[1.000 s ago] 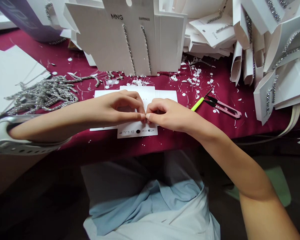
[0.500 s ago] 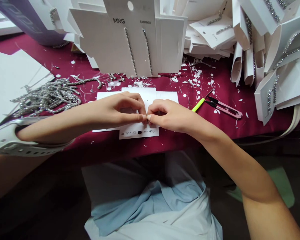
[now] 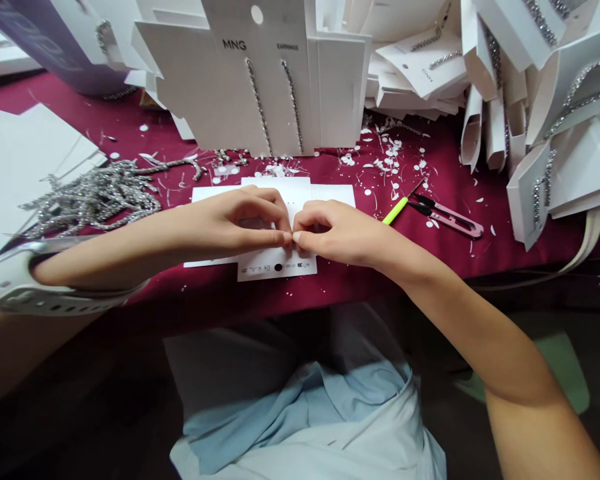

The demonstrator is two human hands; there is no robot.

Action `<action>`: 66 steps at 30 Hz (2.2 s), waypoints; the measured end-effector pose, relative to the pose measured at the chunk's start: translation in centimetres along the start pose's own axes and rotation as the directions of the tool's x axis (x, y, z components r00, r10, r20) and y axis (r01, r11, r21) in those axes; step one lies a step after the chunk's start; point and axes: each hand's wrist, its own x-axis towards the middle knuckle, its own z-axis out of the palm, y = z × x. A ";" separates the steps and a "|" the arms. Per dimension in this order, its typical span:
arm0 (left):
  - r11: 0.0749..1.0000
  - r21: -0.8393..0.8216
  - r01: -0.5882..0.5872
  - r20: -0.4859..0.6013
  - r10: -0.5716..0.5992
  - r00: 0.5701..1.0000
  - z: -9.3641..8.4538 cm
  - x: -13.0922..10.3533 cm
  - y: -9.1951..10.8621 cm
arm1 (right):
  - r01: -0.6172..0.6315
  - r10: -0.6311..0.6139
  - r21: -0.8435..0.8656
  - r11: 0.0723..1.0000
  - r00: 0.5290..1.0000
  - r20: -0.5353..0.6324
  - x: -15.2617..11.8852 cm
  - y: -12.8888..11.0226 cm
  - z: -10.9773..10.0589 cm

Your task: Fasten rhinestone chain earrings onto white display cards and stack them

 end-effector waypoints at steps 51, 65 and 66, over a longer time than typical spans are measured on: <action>0.987 0.044 -0.154 0.101 0.149 0.984 -1.3 0.0 -1.2 | 0.030 -0.026 0.093 0.995 0.999 -0.044 -0.4 0.3 0.0; 0.903 0.184 -0.388 0.044 0.387 0.921 -1.9 -1.2 -2.5 | 0.143 -0.317 -0.435 0.889 0.877 -0.362 -2.0 -0.1 2.8; 0.900 0.182 -0.396 0.046 0.395 0.918 -1.9 -1.2 -2.6 | 0.117 -0.299 -0.431 0.895 0.874 -0.384 -2.1 -0.3 2.8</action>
